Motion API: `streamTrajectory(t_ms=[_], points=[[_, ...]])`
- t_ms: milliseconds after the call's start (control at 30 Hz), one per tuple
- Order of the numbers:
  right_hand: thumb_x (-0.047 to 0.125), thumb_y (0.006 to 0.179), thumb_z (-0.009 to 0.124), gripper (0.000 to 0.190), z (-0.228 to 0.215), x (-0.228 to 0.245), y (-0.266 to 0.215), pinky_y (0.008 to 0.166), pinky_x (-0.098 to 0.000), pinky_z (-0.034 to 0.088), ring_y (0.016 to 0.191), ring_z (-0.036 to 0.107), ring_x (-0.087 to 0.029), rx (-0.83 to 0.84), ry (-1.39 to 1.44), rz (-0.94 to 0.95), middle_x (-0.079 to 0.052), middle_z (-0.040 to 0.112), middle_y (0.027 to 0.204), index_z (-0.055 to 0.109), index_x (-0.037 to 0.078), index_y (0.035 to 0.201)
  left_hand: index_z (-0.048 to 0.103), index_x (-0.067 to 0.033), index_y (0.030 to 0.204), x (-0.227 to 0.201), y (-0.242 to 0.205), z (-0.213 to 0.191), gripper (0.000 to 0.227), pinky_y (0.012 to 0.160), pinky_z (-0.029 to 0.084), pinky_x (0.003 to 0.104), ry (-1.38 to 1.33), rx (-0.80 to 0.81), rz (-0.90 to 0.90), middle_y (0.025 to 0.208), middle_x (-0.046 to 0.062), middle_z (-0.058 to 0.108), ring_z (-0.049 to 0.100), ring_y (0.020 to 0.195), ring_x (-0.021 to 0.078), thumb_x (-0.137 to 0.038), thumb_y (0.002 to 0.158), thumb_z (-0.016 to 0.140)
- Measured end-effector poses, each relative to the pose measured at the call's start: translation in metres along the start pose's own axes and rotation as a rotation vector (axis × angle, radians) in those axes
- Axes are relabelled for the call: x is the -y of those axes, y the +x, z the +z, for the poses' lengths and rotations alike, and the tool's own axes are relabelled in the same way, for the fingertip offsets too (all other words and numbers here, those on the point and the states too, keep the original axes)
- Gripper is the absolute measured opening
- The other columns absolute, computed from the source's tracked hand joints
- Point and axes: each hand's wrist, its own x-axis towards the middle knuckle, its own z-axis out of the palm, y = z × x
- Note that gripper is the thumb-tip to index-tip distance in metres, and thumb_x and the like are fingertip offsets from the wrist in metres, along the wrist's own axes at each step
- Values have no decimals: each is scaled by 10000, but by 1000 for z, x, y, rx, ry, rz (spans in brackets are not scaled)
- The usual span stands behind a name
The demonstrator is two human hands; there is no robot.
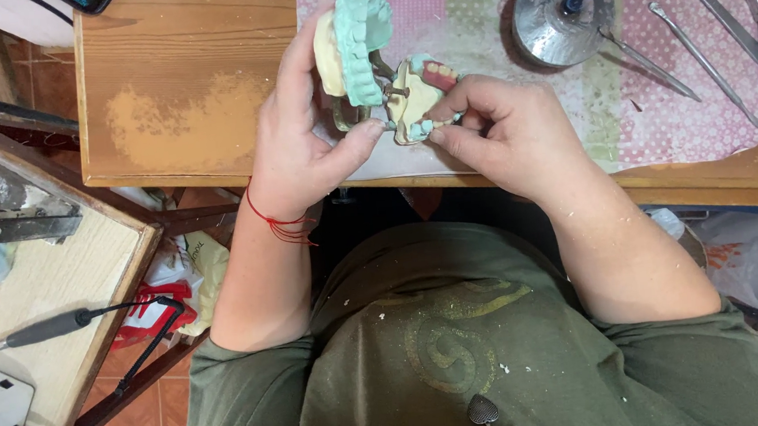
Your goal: The person works on a dental model, using a metal tool to scrape and shape the material on the teeth. They also use a small flame from a burner to heat the tool and the model. The person handles the model with both hands, adjusting its position and using the tool to refine the details.
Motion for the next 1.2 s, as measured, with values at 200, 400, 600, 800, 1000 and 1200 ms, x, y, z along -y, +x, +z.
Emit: streamTrajectory(t_ms=[200, 400, 600, 800, 1000, 1200], points=[[97, 959, 759, 70, 1, 0, 1, 899, -192, 457, 1393, 665, -174, 1, -32, 36, 43, 405, 574, 707, 143, 957, 263, -117, 1604, -1, 1, -1, 795, 1137, 535, 345, -21, 10, 3, 1567, 86, 521, 625, 1342, 221, -346, 1012, 741], [161, 953, 758, 55, -3, 5, 0, 767, -189, 426, 1197, 727, -77, 8, -143, 70, 46, 440, 581, 724, 195, 981, 253, -126, 1610, 2, -1, 0, 802, 1118, 547, 350, 4, 10, 8, 1570, 74, 516, 631, 1328, 218, -392, 1022, 729], [210, 973, 780, 198, 4, -16, -6, 722, -279, 453, 653, 604, -108, -74, -323, -170, 63, 626, 678, 761, 201, 1170, 236, -107, 1623, 5, 0, -1, 810, 1287, 476, 384, -27, 13, 36, 1675, 91, 411, 532, 1546, 274, -344, 1039, 744], [157, 989, 770, 138, 7, -10, -6, 715, -296, 484, 714, 669, -156, -118, -367, -275, 28, 693, 759, 786, 155, 1126, 242, -126, 1619, 1, 0, -1, 796, 1265, 496, 374, -21, 6, 36, 1650, 100, 459, 566, 1515, 268, -331, 1038, 747], [150, 997, 749, 109, 10, -3, -8, 751, -343, 525, 1022, 746, -241, -150, -470, -321, -31, 793, 988, 789, 136, 1097, 260, -111, 1614, -1, 0, -1, 792, 1305, 462, 386, -36, 8, 29, 1663, 100, 430, 522, 1556, 283, -321, 1028, 748], [120, 1019, 686, 90, 11, 13, -11, 727, -380, 518, 882, 730, -249, -188, -468, -290, -48, 779, 968, 769, 115, 1055, 252, -108, 1614, 1, 1, -1, 795, 1288, 475, 390, -14, 9, 37, 1662, 102, 435, 539, 1543, 287, -332, 1033, 745]])
